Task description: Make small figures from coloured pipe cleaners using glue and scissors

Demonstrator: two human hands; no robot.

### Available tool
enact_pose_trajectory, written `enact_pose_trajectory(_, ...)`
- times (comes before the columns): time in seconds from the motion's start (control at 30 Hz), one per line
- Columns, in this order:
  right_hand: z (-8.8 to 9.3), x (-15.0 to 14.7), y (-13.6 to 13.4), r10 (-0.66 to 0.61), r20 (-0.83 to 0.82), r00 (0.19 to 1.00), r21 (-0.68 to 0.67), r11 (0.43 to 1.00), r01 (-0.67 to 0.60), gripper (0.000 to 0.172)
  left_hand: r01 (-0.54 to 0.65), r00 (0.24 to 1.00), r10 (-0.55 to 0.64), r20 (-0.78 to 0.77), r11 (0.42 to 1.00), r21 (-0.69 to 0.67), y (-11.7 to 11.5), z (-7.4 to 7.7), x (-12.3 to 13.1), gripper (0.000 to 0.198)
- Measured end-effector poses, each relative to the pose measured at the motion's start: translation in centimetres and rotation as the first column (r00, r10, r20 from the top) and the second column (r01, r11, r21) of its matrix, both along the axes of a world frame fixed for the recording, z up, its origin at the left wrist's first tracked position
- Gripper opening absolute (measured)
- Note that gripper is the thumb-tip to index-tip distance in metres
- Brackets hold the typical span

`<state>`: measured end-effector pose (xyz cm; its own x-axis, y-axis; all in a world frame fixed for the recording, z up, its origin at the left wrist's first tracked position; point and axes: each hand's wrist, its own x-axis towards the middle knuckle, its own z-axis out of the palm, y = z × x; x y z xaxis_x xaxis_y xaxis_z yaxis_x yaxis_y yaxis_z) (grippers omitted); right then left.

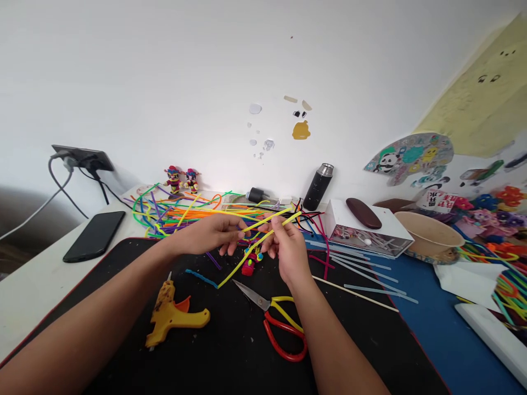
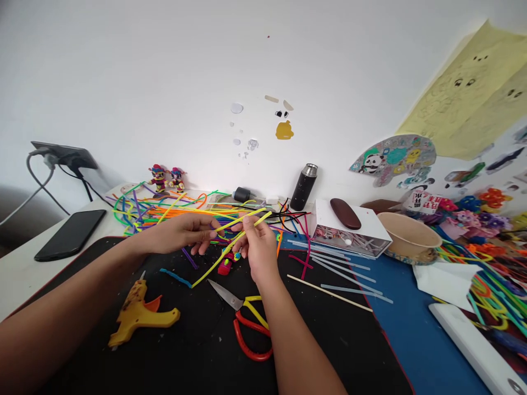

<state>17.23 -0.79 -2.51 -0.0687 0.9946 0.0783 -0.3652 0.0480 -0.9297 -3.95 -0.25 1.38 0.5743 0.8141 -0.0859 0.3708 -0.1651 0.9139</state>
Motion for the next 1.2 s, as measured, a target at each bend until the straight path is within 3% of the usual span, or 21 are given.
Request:
enact_pose_trajectory(0.13,-0.1,0.0,0.1,0.019,-0.010,1.000,-0.015,1.000,-0.019,0.045,0.031,1.000,-0.031,0.006,0.999,-0.018,-0.1,0.0,0.1,0.036)
enact_pose_trajectory(0.27,0.0,0.1,0.3,-0.007,-0.049,0.999,-0.034,0.999,0.005,0.045,-0.024,0.977,0.050,0.208,0.992,-0.123,0.1,0.2,-0.4,0.036)
enact_pose_trajectory(0.43,-0.2,0.1,0.3,-0.010,-0.062,0.998,-0.031,0.999,0.008,0.044,-0.100,0.786,0.253,0.564,0.952,-0.288,0.4,-0.3,-0.4,0.042)
enact_pose_trajectory(0.57,-0.4,-0.1,0.1,0.025,-0.028,0.999,-0.001,1.000,-0.026,0.042,-0.237,0.688,0.383,0.617,0.921,-0.308,0.8,-1.2,0.1,0.036)
enact_pose_trajectory(0.73,-0.4,-0.2,0.0,0.030,0.056,0.998,0.062,0.997,-0.034,0.040,-0.380,0.792,0.406,0.455,0.912,-0.153,0.8,-1.8,0.7,0.040)
enact_pose_trajectory(0.87,-0.4,-0.2,-0.1,-0.003,0.098,0.995,0.113,0.994,-0.008,0.039,-0.370,0.865,0.353,0.357,0.929,-0.024,0.6,-1.7,1.3,0.046)
enact_pose_trajectory(1.03,-0.3,-0.2,-0.3,-0.011,0.117,0.993,0.137,0.991,-0.005,0.038,-0.308,0.891,0.306,0.335,0.950,-0.050,0.3,-1.4,1.4,0.048)
enact_pose_trajectory(1.2,-0.2,-0.3,-0.4,0.112,0.096,0.989,0.092,0.988,-0.121,0.040,-0.269,0.882,0.292,0.370,0.957,-0.113,0.2,-1.3,1.4,0.041)
